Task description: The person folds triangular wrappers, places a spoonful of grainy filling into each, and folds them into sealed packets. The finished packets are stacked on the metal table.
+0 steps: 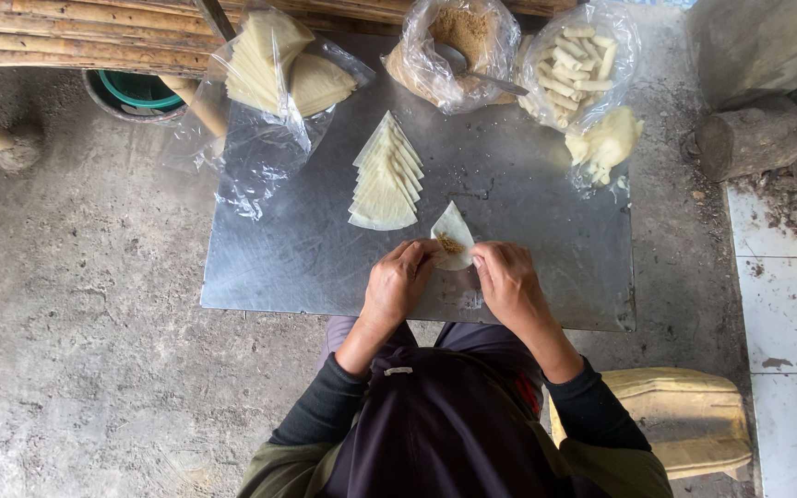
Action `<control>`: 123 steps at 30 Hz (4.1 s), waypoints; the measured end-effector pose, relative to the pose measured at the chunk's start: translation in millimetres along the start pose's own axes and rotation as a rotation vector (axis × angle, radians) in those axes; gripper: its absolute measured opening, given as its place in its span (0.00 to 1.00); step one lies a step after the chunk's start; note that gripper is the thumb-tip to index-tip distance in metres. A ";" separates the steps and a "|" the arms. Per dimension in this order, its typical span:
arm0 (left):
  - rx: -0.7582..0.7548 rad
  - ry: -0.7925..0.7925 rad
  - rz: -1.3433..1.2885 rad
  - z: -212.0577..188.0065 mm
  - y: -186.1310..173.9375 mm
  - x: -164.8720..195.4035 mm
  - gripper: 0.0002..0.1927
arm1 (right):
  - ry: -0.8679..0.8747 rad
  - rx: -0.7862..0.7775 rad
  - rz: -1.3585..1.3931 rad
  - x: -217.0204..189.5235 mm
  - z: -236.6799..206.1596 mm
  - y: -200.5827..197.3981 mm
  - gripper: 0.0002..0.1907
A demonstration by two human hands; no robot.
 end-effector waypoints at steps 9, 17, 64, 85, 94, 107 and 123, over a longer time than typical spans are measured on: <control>-0.022 0.059 0.008 2.9 1.1 -2.3 0.10 | 0.069 0.071 0.162 -12.3 11.2 5.4 0.05; -0.036 0.032 0.004 3.7 3.4 -2.9 0.09 | 0.048 0.018 0.119 -12.9 12.8 12.9 0.12; -0.101 0.143 0.170 25.5 8.8 -14.9 0.07 | 0.098 -0.017 0.119 0.8 20.0 18.1 0.06; -0.221 0.233 0.173 29.5 -3.0 -17.3 0.08 | -0.091 -0.008 -0.021 0.9 17.6 29.9 0.06; -0.267 0.034 0.252 32.6 12.8 -28.8 0.09 | -0.054 -0.122 0.126 1.2 28.5 15.9 0.11; -0.248 -0.018 0.250 42.7 10.6 -30.6 0.11 | -0.107 -0.060 -0.054 6.0 25.5 28.2 0.10; -0.155 0.126 0.190 41.8 3.8 -30.1 0.10 | -0.044 -0.057 0.000 8.5 33.3 27.3 0.09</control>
Point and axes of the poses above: each hand's wrist, its own z-axis towards the middle knuckle, its own y-axis out of the palm, x = y × z, the point moved 1 cm from there along z, towards the middle knuckle, and after that the axes turned 3 degrees about y, right-handed, at the moved point
